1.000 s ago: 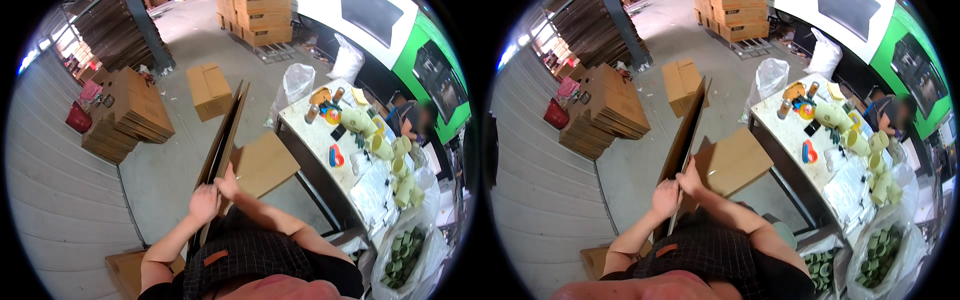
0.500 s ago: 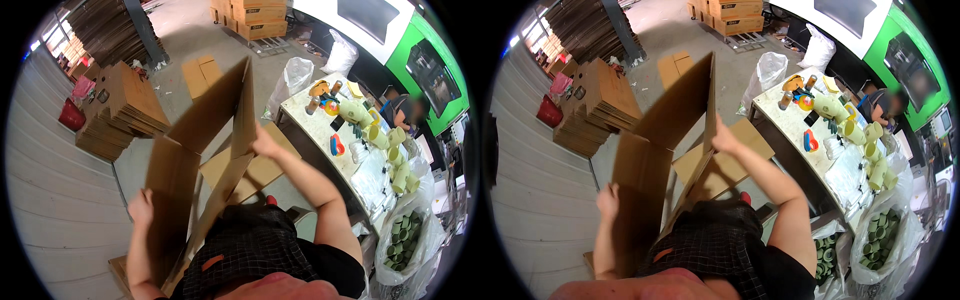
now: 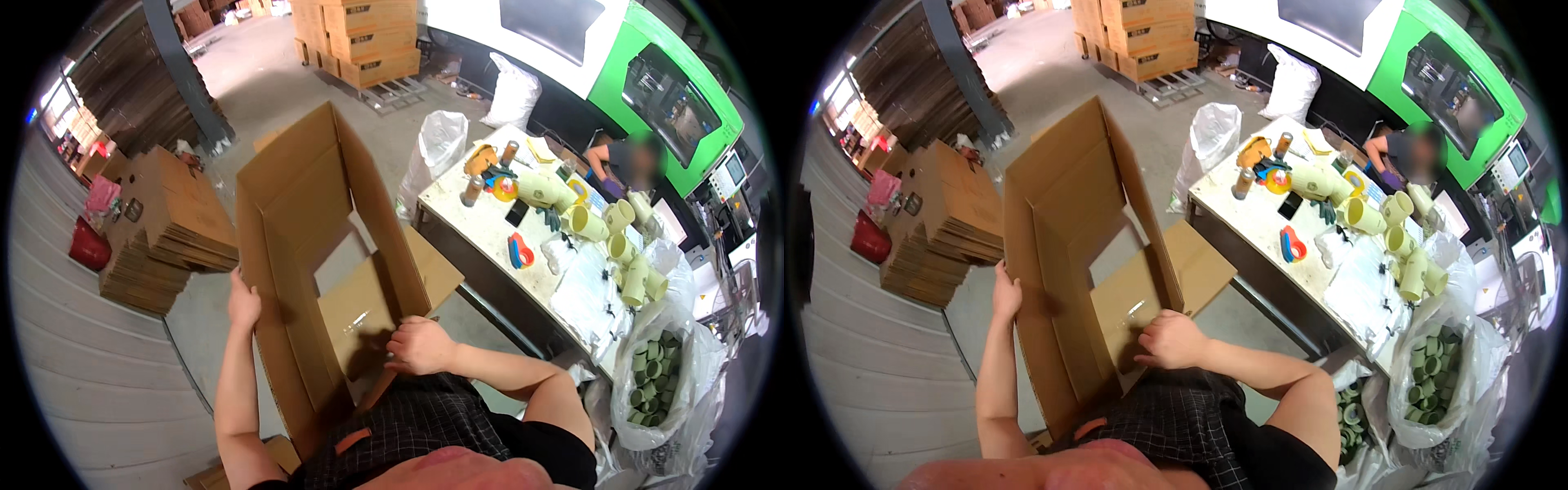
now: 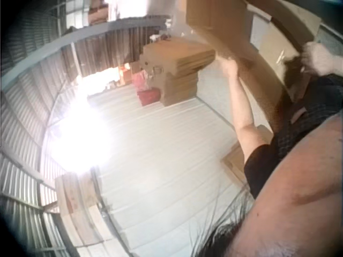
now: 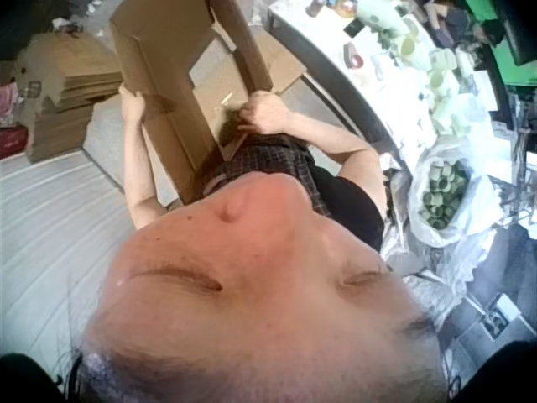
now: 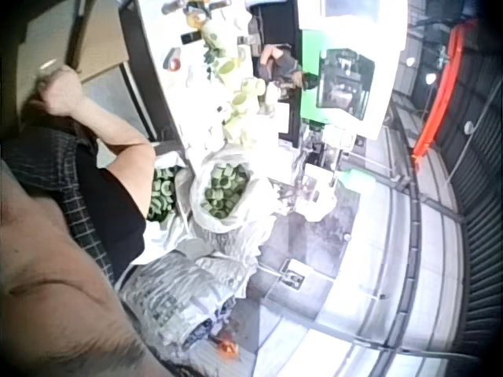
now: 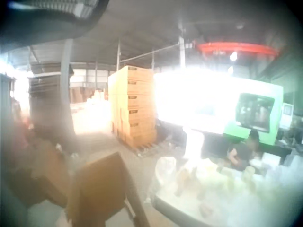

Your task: The person takes plastic pitchers and inserts them into clear plastic bags, then places the bagged pitchers into a large cardboard box. Later, they assemble a new cardboard box and secure its bottom with tape using a tape dispenser.

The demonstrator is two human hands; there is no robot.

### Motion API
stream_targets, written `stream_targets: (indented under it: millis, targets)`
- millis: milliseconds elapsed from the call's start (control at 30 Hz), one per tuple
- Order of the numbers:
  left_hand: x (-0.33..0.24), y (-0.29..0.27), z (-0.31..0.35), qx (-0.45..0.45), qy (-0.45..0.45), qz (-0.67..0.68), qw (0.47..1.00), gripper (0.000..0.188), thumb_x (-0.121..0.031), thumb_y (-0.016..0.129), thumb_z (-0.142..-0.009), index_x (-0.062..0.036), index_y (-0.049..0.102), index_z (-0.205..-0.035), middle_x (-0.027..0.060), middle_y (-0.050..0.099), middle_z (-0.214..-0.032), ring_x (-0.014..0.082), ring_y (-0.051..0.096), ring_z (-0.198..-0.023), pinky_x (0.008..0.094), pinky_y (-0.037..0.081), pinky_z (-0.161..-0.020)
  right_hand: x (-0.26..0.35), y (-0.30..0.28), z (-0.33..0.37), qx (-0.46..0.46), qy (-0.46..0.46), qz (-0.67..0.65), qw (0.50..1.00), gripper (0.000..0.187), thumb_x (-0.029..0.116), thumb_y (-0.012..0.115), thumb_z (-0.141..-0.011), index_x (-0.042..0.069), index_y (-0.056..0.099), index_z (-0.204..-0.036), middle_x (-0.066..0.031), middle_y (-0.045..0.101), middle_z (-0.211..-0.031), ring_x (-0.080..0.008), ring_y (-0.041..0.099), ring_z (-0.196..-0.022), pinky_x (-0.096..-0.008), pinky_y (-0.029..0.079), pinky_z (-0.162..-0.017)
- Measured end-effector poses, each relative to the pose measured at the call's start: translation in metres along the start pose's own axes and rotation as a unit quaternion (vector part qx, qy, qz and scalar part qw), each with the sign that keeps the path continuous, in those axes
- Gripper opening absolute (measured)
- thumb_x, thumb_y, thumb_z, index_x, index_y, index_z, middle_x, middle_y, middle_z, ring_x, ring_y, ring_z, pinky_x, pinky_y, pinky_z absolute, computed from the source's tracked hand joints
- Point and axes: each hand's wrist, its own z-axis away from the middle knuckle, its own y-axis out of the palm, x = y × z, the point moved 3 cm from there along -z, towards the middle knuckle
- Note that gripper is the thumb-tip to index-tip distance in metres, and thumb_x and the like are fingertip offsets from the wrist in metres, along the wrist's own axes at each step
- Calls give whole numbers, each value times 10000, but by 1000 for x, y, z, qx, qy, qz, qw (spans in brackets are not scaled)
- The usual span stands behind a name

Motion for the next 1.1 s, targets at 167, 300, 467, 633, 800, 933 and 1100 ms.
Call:
stream_targets:
  millis: [167, 300, 467, 633, 800, 933, 1100]
  targets:
    - [13, 6, -17, -49, 33, 231, 971, 621, 54, 505, -904, -52, 307, -1482, 224, 482, -1410, 336, 507, -1281, 429, 408, -1071, 18, -30, 32, -271, -99, -12, 957, 442, 344, 738, -772, 120, 657, -1144, -60, 610, -947, -240, 603, -958, -422, 447, -1019]
    - [2, 11, -42, -82, 88, 192, 974, 686, 119, 512, -833, -71, 347, -1471, 204, 465, -1405, 357, 449, -1315, 443, 367, -1103, 25, -13, 5, -193, -142, -36, 970, 161, 184, 609, -834, 91, 648, -961, -79, 587, -907, -265, 570, -897, -417, 464, -867]
    - [-24, -47, -67, -172, 248, -46, 952, 585, 71, 530, -795, -89, 513, -1357, 173, 487, -1400, 366, 386, -1358, 478, 282, -1163, -73, -47, 25, -216, 44, 144, 965, 47, 126, 590, -764, 101, 604, -801, -96, 605, -816, -304, 593, -840, -430, 470, -751]
    - [-76, -9, -28, -5, 347, -198, 917, 232, -112, 621, -834, -97, 679, -1058, 69, 663, -1149, 287, 537, -1195, 477, 286, -1159, -172, -75, 107, -303, 242, 293, 874, 153, 84, 556, -800, 100, 641, -926, -117, 645, -990, -305, 602, -1067, -510, 444, -975]
    - [-87, -10, 45, 43, 467, -148, 871, 266, -333, 782, -745, -103, 664, -804, 47, 659, -804, 258, 630, -877, 434, 451, -901, -141, -29, 102, -96, 247, 155, 952, 186, 59, 578, -795, 107, 621, -969, -60, 628, -1032, -236, 574, -1138, -550, 341, -1103]
    - [-75, -12, 44, 8, 499, -155, 853, 363, -396, 817, -680, -109, 594, -687, 36, 612, -709, 250, 613, -769, 403, 452, -685, -133, -37, 134, -196, 236, 204, 930, 132, 122, 528, -841, 91, 611, -938, -55, 622, -950, -238, 591, -1051, -425, 420, -972]
    - [-125, 3, 115, 56, 565, -110, 816, 282, -317, 793, -681, -129, 585, -710, 22, 584, -705, 226, 612, -725, 383, 469, -598, -124, -60, 188, -212, 248, 197, 925, 83, 148, 539, -830, 88, 575, -875, -78, 615, -928, -237, 592, -1032, -380, 444, -845]
